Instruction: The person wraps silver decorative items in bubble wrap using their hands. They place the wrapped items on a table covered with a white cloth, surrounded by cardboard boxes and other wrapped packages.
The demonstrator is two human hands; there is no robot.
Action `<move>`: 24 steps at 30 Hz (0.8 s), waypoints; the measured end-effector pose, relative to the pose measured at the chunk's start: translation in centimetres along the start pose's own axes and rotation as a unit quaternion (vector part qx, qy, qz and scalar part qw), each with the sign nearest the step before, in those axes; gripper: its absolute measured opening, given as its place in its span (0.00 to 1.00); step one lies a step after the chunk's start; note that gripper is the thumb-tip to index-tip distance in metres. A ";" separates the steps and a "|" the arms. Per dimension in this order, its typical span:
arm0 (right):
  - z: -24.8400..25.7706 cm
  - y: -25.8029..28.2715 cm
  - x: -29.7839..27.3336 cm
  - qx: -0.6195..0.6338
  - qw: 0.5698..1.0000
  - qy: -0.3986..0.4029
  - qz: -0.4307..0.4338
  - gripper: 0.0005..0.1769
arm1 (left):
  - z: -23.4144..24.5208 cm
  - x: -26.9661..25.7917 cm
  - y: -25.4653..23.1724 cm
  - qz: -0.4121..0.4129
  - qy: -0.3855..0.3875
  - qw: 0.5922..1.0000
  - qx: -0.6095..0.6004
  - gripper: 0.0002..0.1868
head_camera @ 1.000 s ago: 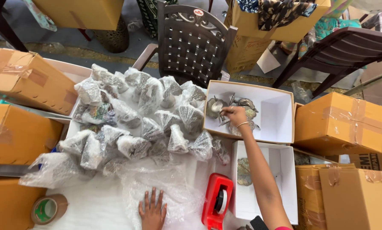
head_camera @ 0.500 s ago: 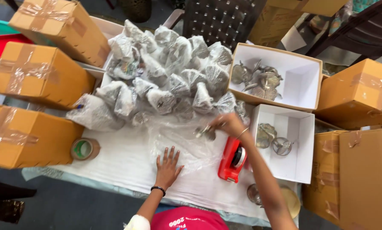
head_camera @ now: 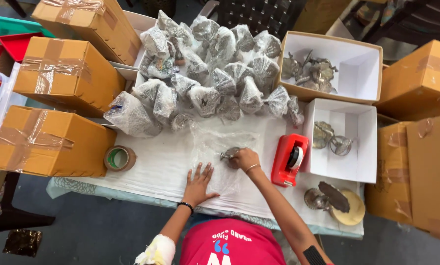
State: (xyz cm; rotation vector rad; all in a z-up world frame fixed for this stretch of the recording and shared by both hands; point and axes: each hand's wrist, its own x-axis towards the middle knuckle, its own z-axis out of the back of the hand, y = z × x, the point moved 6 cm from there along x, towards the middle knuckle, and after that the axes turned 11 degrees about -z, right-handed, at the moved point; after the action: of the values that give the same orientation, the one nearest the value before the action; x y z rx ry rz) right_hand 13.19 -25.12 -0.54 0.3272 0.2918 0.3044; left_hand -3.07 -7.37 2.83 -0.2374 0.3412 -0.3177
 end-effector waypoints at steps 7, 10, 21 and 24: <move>2.3 2.1 -1.7 0.035 0.999 0.018 -0.003 0.09 | -0.5 -1.8 1.9 -0.018 0.036 0.999 -0.008 0.65; 0.8 2.7 -2.1 0.010 0.999 0.010 0.038 0.07 | -1.3 -1.8 2.0 -0.047 -0.019 0.999 -0.013 0.64; 2.0 7.8 -1.7 -0.086 0.951 0.078 0.287 0.07 | -0.5 -2.7 4.0 -0.105 -0.030 0.994 0.026 0.60; 0.3 8.4 -1.2 -0.132 0.931 0.115 0.321 0.06 | -0.6 -2.8 4.1 -0.106 -0.017 0.993 0.046 0.59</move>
State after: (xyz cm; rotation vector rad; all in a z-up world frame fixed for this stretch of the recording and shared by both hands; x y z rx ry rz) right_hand 10.14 -18.03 2.95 0.1098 0.3646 1.0256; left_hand -4.76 -2.74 1.95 -0.1881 0.2668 -0.5362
